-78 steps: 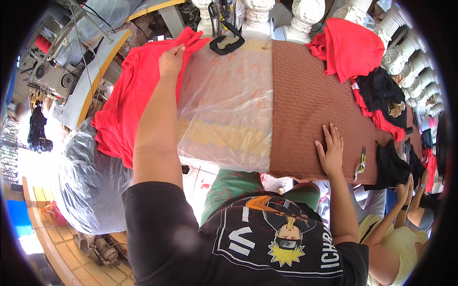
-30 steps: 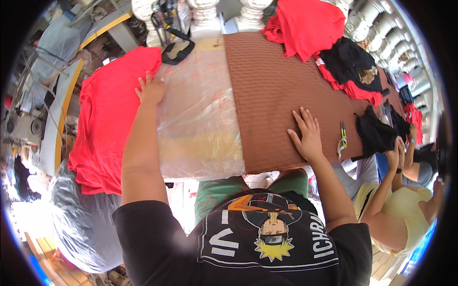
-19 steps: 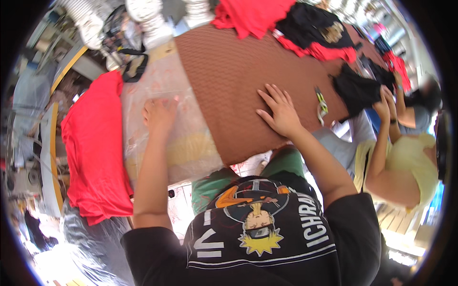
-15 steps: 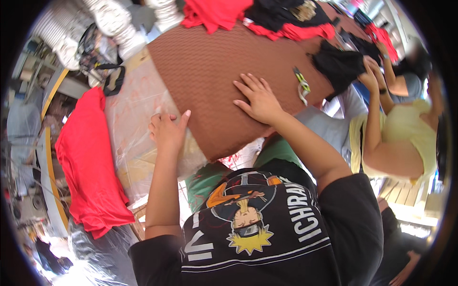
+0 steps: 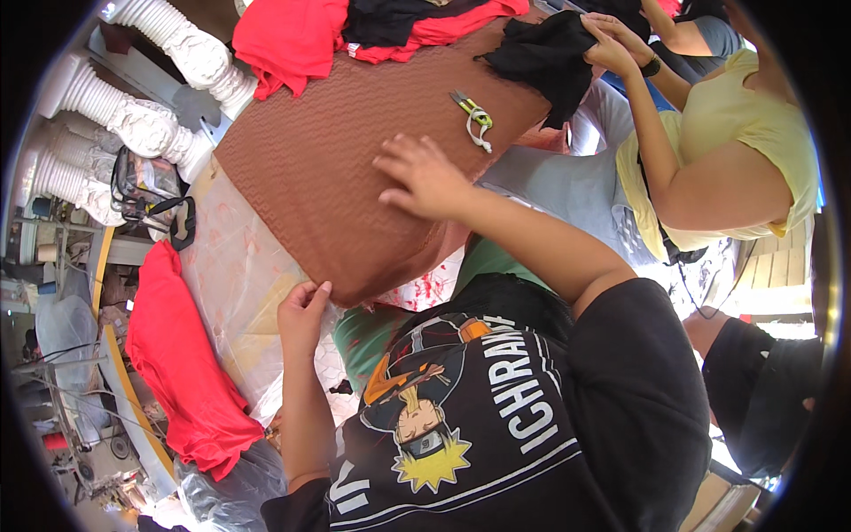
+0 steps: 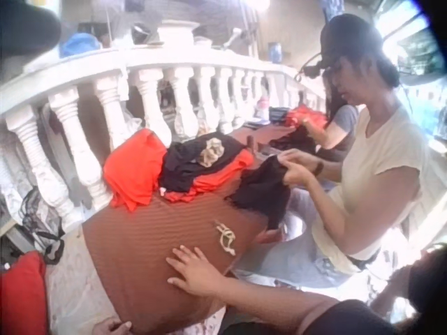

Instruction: The person sorts and examines t-shirts on a work table, using a pair of shears to trim stray threads and then folding the shirts.

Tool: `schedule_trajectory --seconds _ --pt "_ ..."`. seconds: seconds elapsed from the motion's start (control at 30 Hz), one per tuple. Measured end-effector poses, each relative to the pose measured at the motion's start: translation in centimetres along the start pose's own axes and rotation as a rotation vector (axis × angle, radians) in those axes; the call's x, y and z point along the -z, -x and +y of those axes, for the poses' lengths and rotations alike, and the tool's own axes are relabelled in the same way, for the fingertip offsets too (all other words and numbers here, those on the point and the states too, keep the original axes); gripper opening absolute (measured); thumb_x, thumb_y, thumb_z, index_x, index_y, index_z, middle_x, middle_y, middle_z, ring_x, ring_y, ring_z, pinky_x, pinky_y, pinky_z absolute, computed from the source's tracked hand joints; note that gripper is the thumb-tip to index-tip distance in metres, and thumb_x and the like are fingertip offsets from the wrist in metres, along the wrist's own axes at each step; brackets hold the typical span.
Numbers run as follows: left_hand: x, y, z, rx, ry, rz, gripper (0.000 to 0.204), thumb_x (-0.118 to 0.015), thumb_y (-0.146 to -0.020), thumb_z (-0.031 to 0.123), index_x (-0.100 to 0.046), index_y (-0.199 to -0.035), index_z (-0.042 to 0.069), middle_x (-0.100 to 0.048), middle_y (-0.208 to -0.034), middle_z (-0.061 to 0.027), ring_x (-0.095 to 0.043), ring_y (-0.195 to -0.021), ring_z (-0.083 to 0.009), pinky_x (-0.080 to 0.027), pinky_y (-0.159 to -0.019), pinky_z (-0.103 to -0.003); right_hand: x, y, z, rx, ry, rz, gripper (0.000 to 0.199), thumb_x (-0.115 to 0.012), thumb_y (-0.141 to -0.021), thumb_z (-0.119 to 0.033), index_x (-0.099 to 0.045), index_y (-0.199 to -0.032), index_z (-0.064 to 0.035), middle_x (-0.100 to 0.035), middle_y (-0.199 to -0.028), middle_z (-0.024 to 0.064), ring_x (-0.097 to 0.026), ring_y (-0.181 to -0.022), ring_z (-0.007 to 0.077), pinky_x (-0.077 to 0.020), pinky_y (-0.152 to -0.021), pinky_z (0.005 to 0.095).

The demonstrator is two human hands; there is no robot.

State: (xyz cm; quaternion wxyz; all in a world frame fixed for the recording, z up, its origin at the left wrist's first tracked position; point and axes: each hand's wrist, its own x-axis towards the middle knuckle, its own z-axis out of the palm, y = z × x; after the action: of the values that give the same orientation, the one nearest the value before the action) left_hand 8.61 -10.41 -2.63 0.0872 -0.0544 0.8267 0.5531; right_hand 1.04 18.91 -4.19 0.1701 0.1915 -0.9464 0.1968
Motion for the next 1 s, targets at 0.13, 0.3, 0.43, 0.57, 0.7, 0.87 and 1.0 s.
schedule_trajectory --seconds 0.13,0.3,0.43,0.57,0.7,0.87,1.0 --pt "0.7 0.5 0.6 0.009 -0.103 -0.06 0.021 -0.066 -0.084 0.018 -0.064 -0.087 -0.003 -0.059 -0.07 0.0013 -0.048 -0.06 -0.0042 -0.039 -0.055 -0.02 1.7 -0.4 4.5 -0.23 0.244 0.221 0.057 -0.058 -0.083 -0.039 -0.046 -0.129 -0.0073 -0.04 -0.136 0.0178 -0.029 -0.132 0.0355 -0.0214 -0.106 0.0533" --pt "2.1 1.0 1.1 0.008 -0.171 -0.082 0.022 -0.066 -0.084 0.019 -0.064 -0.087 -0.002 -0.061 -0.069 -0.0013 -0.051 -0.059 -0.0074 -0.039 -0.055 -0.022 1.4 1.4 8.5 -0.49 0.321 0.145 0.061 -0.052 -0.086 -0.042 -0.04 -0.133 -0.0049 -0.038 -0.138 0.0186 -0.029 -0.131 0.0358 -0.021 -0.106 0.0539" --pt "2.3 0.6 2.1 0.029 -0.669 -0.026 0.02 -0.066 -0.082 0.019 -0.064 -0.09 0.001 -0.064 -0.071 -0.0076 -0.058 -0.062 -0.0152 -0.045 -0.058 -0.028 1.7 1.7 8.6 -0.444 0.335 0.077 0.06 -0.049 -0.088 -0.044 -0.04 -0.133 -0.0043 -0.038 -0.138 0.0189 -0.03 -0.131 0.0358 -0.0233 -0.105 0.0543" --pt "0.7 1.9 5.0 -0.235 -0.4 0.0 0.015 -0.066 -0.08 0.017 -0.064 -0.089 0.004 -0.065 -0.081 -0.01 -0.062 -0.071 -0.0244 -0.049 -0.068 -0.036 1.7 1.2 8.0 -0.41 0.382 0.059 0.057 -0.05 -0.088 -0.042 -0.043 -0.13 -0.0042 -0.041 -0.134 0.0187 -0.035 -0.128 0.0359 -0.0283 -0.102 0.0533" --pt "-4.5 7.2 15.7 -1.156 -0.339 -0.705 0.031 -0.073 -0.07 0.017 -0.065 -0.1 0.01 -0.063 -0.099 -0.0042 -0.058 -0.094 -0.0197 -0.045 -0.08 -0.033 2.1 0.8 8.0 -0.316 0.416 0.067 0.05 -0.054 -0.086 -0.039 -0.048 -0.122 -0.0039 -0.049 -0.125 0.0172 -0.043 -0.121 0.0356 -0.037 -0.096 0.0503" --pt "-11.3 15.8 22.2 -1.559 0.486 -0.729 0.013 -0.055 -0.08 0.019 -0.058 -0.086 0.008 -0.057 -0.088 -0.0077 -0.056 -0.081 -0.0232 -0.044 -0.065 -0.035 3.0 0.9 9.3 -0.175 0.408 0.07 0.035 -0.058 -0.083 -0.029 -0.054 -0.11 -0.0071 -0.058 -0.098 0.0096 -0.058 -0.092 0.0277 -0.0503 -0.073 0.0397" --pt "-13.5 17.9 23.1 -1.691 0.723 -0.603 0.012 -0.055 -0.076 0.019 -0.052 -0.067 0.011 -0.053 -0.071 -0.0011 -0.055 -0.069 -0.0199 -0.042 -0.057 -0.035 4.0 0.4 8.7 -0.053 0.47 0.025 0.018 -0.056 -0.082 -0.018 -0.056 -0.098 -0.0086 -0.061 -0.087 0.007 -0.061 -0.085 0.0255 -0.0515 -0.067 0.0378"
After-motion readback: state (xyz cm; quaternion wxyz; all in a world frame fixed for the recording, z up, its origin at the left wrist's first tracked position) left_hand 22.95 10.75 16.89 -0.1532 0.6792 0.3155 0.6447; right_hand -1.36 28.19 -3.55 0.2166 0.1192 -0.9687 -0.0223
